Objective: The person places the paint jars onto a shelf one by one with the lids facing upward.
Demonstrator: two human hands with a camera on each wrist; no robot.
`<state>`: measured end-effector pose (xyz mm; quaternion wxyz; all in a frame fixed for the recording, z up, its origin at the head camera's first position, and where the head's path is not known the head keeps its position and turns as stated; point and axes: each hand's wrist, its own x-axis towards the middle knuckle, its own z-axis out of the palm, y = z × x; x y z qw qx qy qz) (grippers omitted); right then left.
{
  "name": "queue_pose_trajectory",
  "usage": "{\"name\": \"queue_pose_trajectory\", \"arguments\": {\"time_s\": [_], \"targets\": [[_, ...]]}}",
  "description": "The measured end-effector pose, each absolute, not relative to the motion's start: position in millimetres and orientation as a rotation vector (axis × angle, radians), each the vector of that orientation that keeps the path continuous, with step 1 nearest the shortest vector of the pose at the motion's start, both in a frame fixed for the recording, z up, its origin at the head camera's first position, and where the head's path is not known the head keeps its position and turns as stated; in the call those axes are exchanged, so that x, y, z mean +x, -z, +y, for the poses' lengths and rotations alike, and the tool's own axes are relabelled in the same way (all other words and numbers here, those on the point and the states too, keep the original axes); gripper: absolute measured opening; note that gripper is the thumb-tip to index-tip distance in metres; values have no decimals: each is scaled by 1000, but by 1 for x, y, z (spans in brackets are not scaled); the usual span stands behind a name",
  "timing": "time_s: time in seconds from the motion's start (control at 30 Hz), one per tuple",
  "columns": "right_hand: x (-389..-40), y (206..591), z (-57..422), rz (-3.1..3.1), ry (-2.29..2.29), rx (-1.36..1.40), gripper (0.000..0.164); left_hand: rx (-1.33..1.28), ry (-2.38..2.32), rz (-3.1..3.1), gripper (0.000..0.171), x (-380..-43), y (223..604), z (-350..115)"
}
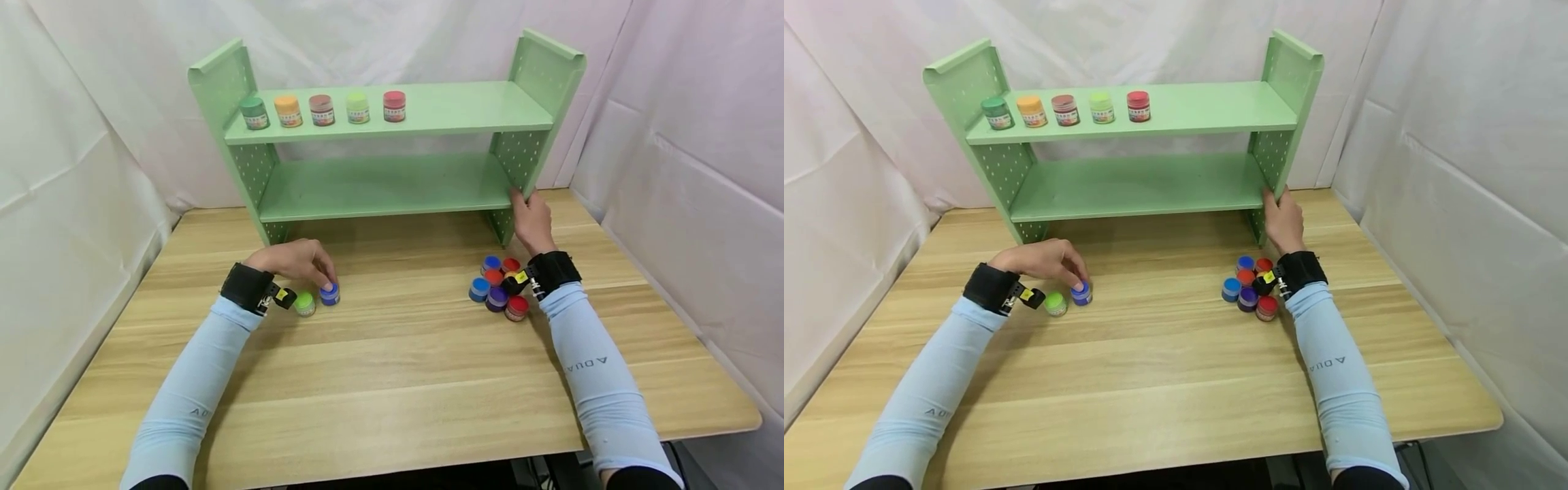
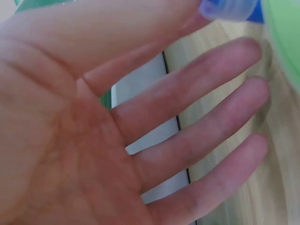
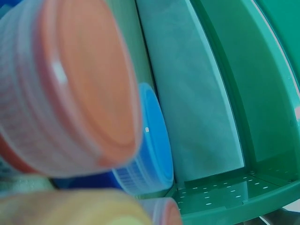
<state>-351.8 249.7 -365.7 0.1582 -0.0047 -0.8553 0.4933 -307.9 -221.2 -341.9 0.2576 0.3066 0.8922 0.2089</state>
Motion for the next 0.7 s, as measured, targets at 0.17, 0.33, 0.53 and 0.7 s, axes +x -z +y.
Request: {"name": "queue_pose_trajectory", "arguments": {"time_s": [0.17, 0.33, 0.53, 0.7], "targets": [[-351, 366, 250, -2433, -1390, -18, 72, 898, -571, 2487, 15, -311, 343, -220], [-351, 366, 249, -2422, -1388, -9, 72, 890, -585, 2565, 18, -311, 348, -218], [-352, 368, 249, -2435, -1393, -7, 72, 893, -595, 2638, 20, -311, 353, -213], [-353, 367, 249, -2436, -1389, -25, 73, 897, -580, 2649, 21, -308, 350, -210]]}}
